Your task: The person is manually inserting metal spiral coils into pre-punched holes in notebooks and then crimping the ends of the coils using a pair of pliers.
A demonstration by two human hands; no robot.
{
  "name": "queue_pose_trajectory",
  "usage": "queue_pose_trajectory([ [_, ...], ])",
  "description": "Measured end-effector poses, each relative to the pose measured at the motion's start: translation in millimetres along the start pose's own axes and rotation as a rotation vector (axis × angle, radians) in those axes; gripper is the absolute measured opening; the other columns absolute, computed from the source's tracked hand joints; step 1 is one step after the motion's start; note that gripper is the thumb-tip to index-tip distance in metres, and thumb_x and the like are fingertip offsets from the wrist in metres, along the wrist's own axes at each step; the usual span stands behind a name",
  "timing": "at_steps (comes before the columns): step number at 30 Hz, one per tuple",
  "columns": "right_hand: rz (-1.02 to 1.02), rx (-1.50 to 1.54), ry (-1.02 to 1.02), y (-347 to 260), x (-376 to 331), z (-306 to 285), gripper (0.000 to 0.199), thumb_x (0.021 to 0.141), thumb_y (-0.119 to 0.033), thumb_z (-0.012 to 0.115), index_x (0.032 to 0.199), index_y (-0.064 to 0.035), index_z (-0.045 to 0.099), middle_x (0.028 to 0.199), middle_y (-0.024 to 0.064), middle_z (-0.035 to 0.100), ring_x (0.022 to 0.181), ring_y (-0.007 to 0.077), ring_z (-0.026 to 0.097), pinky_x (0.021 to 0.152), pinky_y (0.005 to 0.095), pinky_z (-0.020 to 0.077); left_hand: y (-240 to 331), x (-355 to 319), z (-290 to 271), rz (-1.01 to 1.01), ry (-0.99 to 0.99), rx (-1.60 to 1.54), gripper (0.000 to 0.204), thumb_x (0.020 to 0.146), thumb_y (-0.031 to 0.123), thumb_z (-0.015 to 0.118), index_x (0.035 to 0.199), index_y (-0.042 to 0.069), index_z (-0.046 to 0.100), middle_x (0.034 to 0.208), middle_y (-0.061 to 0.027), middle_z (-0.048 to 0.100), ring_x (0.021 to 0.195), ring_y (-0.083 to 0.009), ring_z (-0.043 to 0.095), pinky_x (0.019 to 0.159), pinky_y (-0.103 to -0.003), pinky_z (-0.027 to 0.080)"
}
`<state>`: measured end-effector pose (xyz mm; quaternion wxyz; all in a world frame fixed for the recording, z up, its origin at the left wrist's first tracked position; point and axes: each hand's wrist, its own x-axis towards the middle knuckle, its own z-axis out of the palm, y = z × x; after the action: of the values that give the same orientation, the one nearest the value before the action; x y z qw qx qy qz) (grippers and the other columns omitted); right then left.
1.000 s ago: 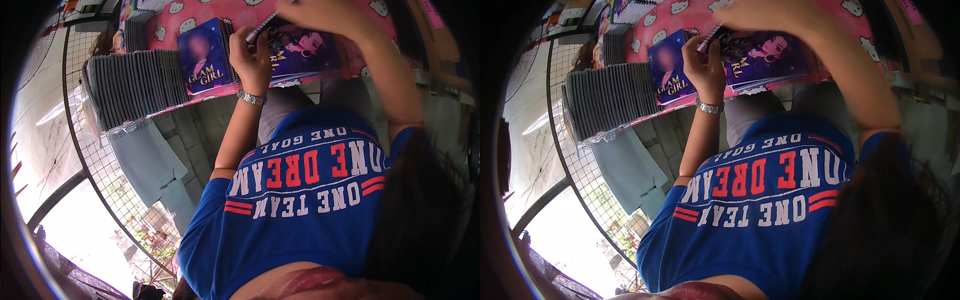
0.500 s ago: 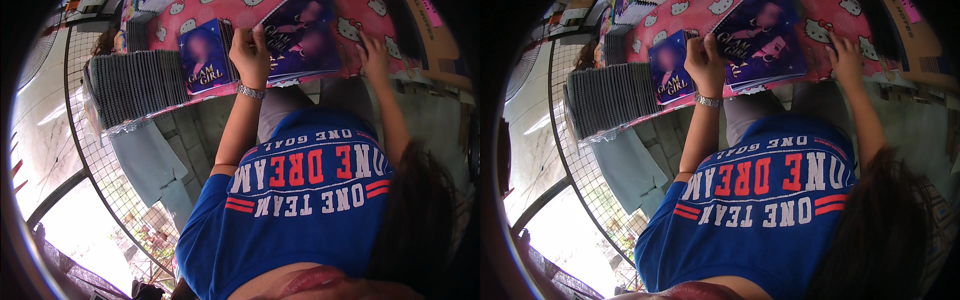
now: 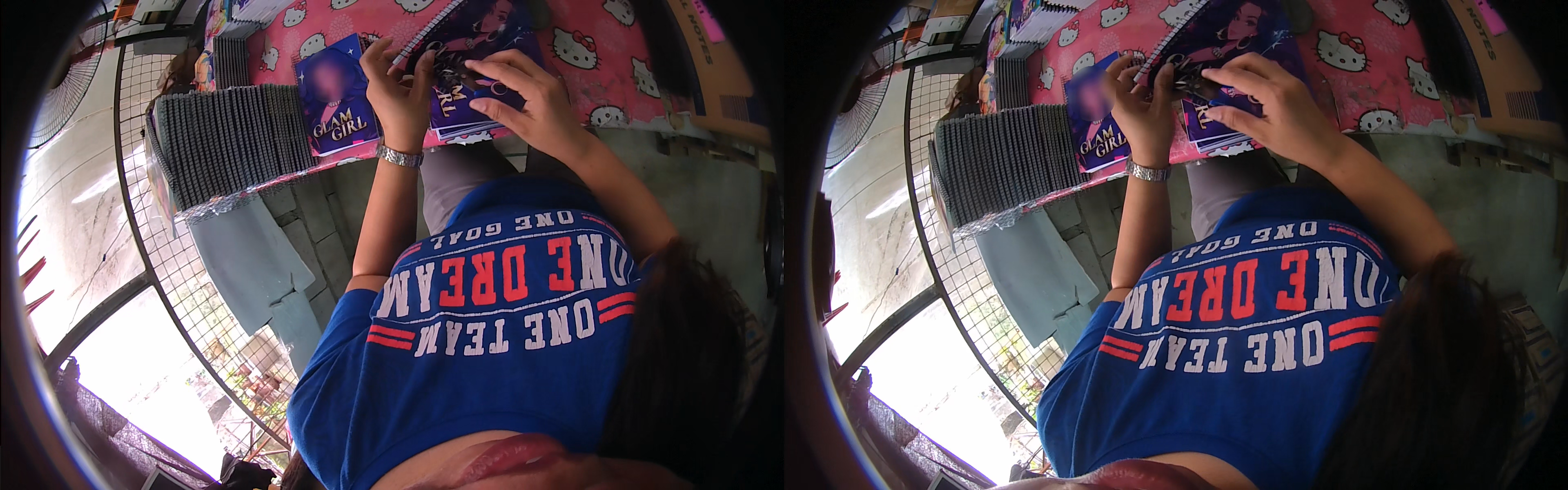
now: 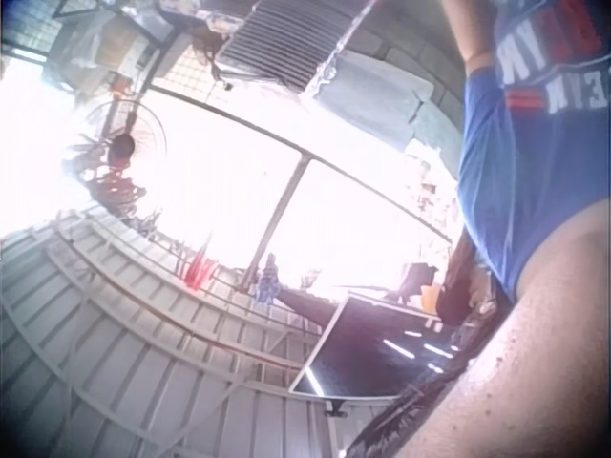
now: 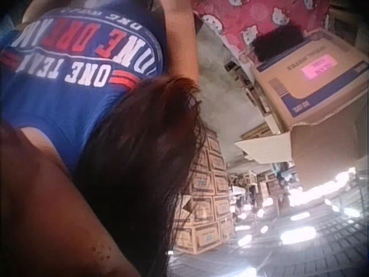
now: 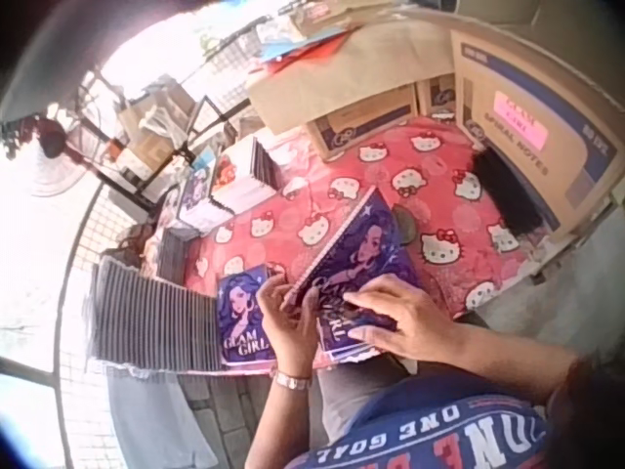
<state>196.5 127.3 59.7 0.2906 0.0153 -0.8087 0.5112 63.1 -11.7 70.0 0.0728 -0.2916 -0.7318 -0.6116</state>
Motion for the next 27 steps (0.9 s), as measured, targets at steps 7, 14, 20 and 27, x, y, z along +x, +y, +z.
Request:
queue_pose_trajectory([
  [7, -0.079, -0.096, 0.052, -20.1, 22.3, 7.6, 0.043, 0.080, -0.024, 0.080, 0.115, -0.0052, 0.065, 0.107, 0.0100, 0.061, 0.092, 0.0281, 0.064, 0.080, 0.0367, 0.0531, -30.1, -3.2, -20.0, -0.004, -0.088, 0.289, 0.016, 0.091, 0.001, 0.069, 0.097, 0.001, 0.054, 0.075, 0.0001, 0.063, 0.069, -0.0055, 0.059, 0.058, -0.021, 0.048],
  [14, -0.116, -0.304, 0.060, -21.5, 29.7, 20.6, 0.041, 0.078, -0.026, 0.079, 0.113, -0.0078, 0.066, 0.102, 0.0068, 0.063, 0.091, 0.0279, 0.063, 0.080, 0.0368, 0.0509, -19.8, -3.1, -14.7, -0.090, -0.047, -0.085, 0.018, 0.090, 0.005, 0.071, 0.100, -0.001, 0.057, 0.077, -0.0077, 0.066, 0.067, -0.0097, 0.067, 0.054, -0.024, 0.053],
  [20, -0.058, -0.316, 0.002, -22.8, 34.1, 27.3, 0.035, 0.083, -0.026, 0.076, 0.110, -0.0057, 0.066, 0.093, 0.0076, 0.064, 0.084, 0.0268, 0.065, 0.074, 0.0361, 0.0516, -18.9, -12.5, -11.7, -0.102, 0.004, -0.146, 0.011, 0.089, -0.004, 0.064, 0.100, -0.002, 0.060, 0.087, -0.0087, 0.067, 0.074, -0.0113, 0.068, 0.059, -0.024, 0.053],
  [27, 0.521, 0.613, -0.250, -40.0, 29.5, 9.2, 0.032, 0.091, -0.025, 0.069, 0.112, -0.0007, 0.066, 0.094, 0.0081, 0.067, 0.090, 0.0188, 0.067, 0.078, 0.0323, 0.0530, 3.9, 1.0, -35.7, 0.317, -0.009, 0.209, 0.017, 0.088, -0.008, 0.063, 0.103, -0.001, 0.063, 0.095, -0.0077, 0.070, 0.082, -0.0116, 0.065, 0.070, -0.023, 0.053],
])
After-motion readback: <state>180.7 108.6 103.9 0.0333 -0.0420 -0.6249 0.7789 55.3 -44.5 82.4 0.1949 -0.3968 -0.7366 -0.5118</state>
